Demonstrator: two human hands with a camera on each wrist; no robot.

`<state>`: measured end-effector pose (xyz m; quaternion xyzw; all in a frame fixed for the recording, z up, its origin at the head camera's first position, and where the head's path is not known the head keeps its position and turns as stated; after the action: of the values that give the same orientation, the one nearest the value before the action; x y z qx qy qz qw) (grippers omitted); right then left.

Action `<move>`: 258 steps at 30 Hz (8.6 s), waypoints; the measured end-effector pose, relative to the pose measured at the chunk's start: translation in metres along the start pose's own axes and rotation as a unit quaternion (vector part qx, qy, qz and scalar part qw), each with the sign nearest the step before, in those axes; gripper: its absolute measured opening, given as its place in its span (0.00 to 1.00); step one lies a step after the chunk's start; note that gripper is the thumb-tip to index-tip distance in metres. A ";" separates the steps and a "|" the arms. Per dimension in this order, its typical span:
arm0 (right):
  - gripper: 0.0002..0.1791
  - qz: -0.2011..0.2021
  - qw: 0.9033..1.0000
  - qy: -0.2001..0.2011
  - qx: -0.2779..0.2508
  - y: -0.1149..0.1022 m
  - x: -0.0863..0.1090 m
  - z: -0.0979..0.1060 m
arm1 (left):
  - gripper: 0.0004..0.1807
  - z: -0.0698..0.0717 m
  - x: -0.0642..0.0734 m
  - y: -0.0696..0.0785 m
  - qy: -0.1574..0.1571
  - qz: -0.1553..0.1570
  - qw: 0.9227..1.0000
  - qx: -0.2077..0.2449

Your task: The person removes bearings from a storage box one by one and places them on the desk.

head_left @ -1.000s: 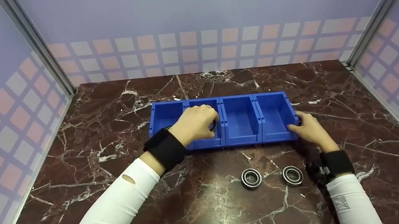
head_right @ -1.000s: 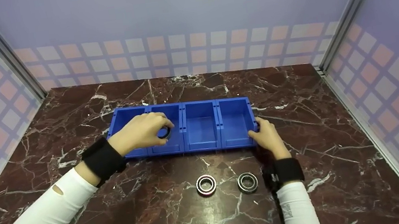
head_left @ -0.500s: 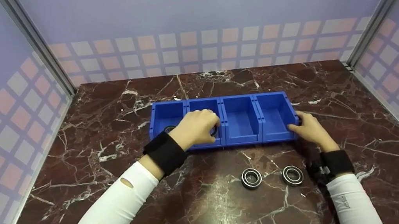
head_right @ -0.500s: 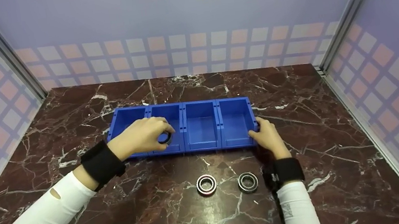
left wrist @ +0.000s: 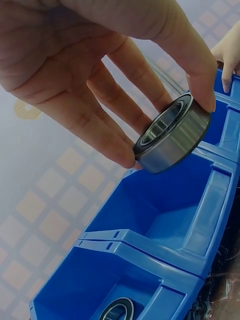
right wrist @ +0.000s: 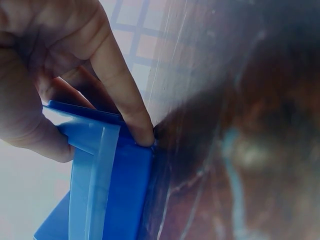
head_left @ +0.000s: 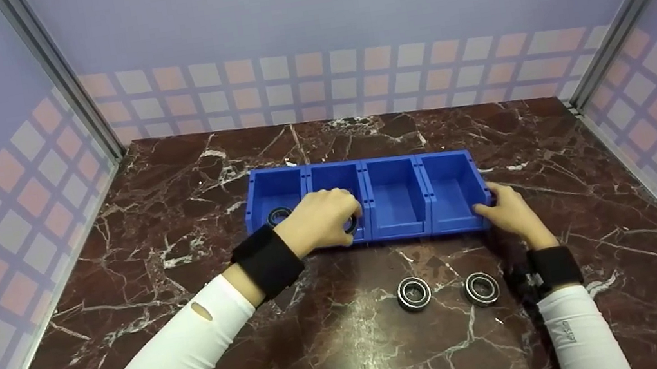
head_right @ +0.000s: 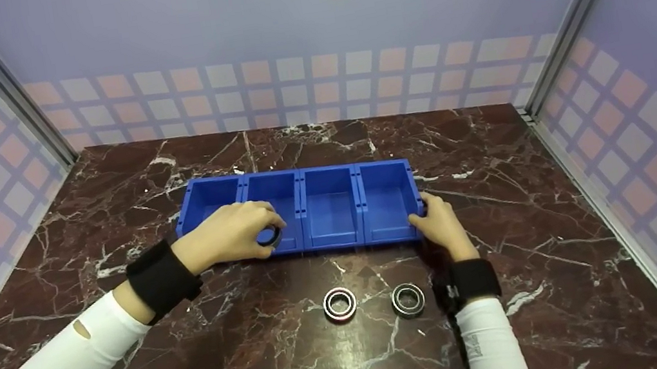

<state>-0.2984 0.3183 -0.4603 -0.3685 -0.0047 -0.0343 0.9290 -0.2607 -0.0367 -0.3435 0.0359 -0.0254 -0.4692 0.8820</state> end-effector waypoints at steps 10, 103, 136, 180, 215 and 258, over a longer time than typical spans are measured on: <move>0.27 -0.004 1.000 -0.002 0.000 0.000 0.000 0.000 | 0.17 -0.005 0.008 0.005 0.020 -0.020 1.000 -0.002; 0.26 0.002 1.000 0.001 0.003 0.000 0.001 0.001 | 0.13 -0.087 0.042 0.038 0.025 -0.074 0.997 -0.004; 0.25 -0.003 1.000 -0.005 -0.003 -0.001 -0.001 0.002 | 0.14 -0.097 0.048 0.045 0.033 -0.053 0.998 0.003; 0.27 -0.001 1.000 -0.006 -0.013 0.000 0.000 0.000 | 0.15 -0.096 0.049 0.042 0.023 -0.045 0.999 0.016; 0.27 -0.001 1.000 -0.006 -0.005 0.002 -0.001 0.000 | 0.23 -0.057 0.063 0.029 0.076 -0.009 0.997 0.007; 0.25 0.002 1.000 -0.002 -0.009 0.000 0.001 0.001 | 0.25 -0.036 0.079 -0.030 0.173 0.104 0.979 0.027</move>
<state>-0.2975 0.3188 -0.4597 -0.3768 -0.0053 -0.0321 0.9257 -0.2382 -0.1178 -0.3807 0.1372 0.1112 -0.3612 0.9156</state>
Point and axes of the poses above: each hand's wrist, its own x-axis away from the middle knuckle, its own z-axis out of the back of the hand, y = z × x, the point moved 2 cm from there along -x, towards the middle knuckle, and after that the axes turned 12 degrees about -z, right-handed, at the moved point
